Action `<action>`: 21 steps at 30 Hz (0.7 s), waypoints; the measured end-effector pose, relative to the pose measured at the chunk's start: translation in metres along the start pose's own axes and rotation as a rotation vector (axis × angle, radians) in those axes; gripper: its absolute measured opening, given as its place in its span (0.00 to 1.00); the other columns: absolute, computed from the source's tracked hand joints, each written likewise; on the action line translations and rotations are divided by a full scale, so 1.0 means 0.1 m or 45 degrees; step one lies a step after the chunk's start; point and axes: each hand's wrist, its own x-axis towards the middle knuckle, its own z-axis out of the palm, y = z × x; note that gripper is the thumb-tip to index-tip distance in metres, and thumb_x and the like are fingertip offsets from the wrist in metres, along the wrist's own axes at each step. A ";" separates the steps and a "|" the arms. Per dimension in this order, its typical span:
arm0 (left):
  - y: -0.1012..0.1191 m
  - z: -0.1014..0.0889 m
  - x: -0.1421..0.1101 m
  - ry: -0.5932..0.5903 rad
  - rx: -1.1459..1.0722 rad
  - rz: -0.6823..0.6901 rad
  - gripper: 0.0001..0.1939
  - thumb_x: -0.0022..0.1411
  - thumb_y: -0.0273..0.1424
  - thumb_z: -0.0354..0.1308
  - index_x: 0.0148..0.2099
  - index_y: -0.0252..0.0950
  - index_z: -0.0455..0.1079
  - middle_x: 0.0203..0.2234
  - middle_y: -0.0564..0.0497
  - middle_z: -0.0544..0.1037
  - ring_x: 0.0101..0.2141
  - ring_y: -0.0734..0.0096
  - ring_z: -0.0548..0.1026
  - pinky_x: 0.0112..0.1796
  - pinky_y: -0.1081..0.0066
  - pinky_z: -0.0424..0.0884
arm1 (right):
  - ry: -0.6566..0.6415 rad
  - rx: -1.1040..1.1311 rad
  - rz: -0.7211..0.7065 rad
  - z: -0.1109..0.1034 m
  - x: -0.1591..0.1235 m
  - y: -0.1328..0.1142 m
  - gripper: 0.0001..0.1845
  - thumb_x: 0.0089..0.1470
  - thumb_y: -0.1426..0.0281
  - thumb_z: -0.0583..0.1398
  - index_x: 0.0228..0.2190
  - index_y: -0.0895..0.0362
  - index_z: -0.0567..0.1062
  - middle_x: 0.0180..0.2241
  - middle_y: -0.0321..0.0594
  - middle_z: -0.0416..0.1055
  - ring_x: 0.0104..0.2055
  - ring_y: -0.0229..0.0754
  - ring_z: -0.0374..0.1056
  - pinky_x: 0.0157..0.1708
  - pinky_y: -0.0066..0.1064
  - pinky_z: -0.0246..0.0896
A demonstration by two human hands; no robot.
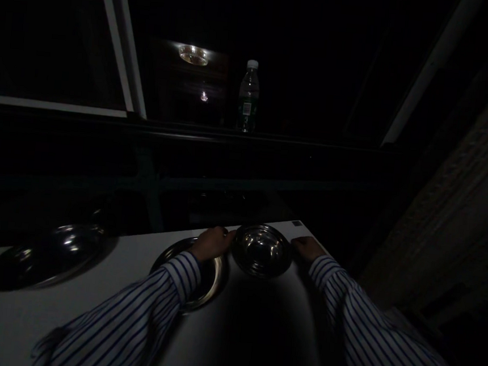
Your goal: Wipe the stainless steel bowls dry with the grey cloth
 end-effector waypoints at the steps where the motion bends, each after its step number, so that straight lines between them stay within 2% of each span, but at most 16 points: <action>1: 0.04 0.04 0.06 -0.020 0.039 -0.020 0.30 0.59 0.49 0.40 0.39 0.31 0.75 0.39 0.35 0.78 0.43 0.51 0.75 0.40 0.63 0.65 | -0.031 0.008 0.016 0.03 0.01 0.01 0.13 0.58 0.64 0.56 0.31 0.61 0.72 0.31 0.36 0.71 0.32 0.35 0.68 0.36 0.33 0.65; 6: 0.10 0.15 0.26 -0.093 0.139 -0.133 0.39 0.56 0.56 0.35 0.45 0.30 0.73 0.46 0.31 0.74 0.49 0.44 0.70 0.44 0.57 0.63 | -0.167 0.135 0.093 0.13 0.02 0.03 0.17 0.61 0.62 0.52 0.29 0.62 0.70 0.24 0.32 0.67 0.22 0.30 0.63 0.24 0.25 0.62; 13: 0.08 0.23 0.40 -0.146 0.042 -0.180 0.39 0.57 0.54 0.33 0.43 0.28 0.73 0.43 0.32 0.76 0.45 0.50 0.74 0.37 0.64 0.66 | -0.216 0.250 0.105 0.10 0.02 0.03 0.16 0.61 0.64 0.53 0.27 0.62 0.69 0.21 0.30 0.64 0.19 0.29 0.60 0.21 0.23 0.60; 17: 0.13 0.18 0.37 -0.108 -0.029 -0.156 0.37 0.58 0.52 0.35 0.41 0.28 0.74 0.41 0.32 0.77 0.44 0.52 0.75 0.36 0.66 0.66 | -0.201 0.269 0.064 0.03 0.00 -0.03 0.14 0.60 0.66 0.53 0.28 0.62 0.70 0.22 0.30 0.65 0.20 0.29 0.62 0.22 0.23 0.61; 21: 0.20 0.02 0.30 -0.062 -0.081 -0.119 0.35 0.59 0.52 0.36 0.40 0.29 0.74 0.40 0.33 0.78 0.43 0.53 0.75 0.35 0.67 0.67 | -0.123 0.263 -0.016 -0.11 -0.06 -0.18 0.14 0.60 0.66 0.54 0.27 0.62 0.70 0.19 0.29 0.65 0.18 0.28 0.61 0.20 0.22 0.61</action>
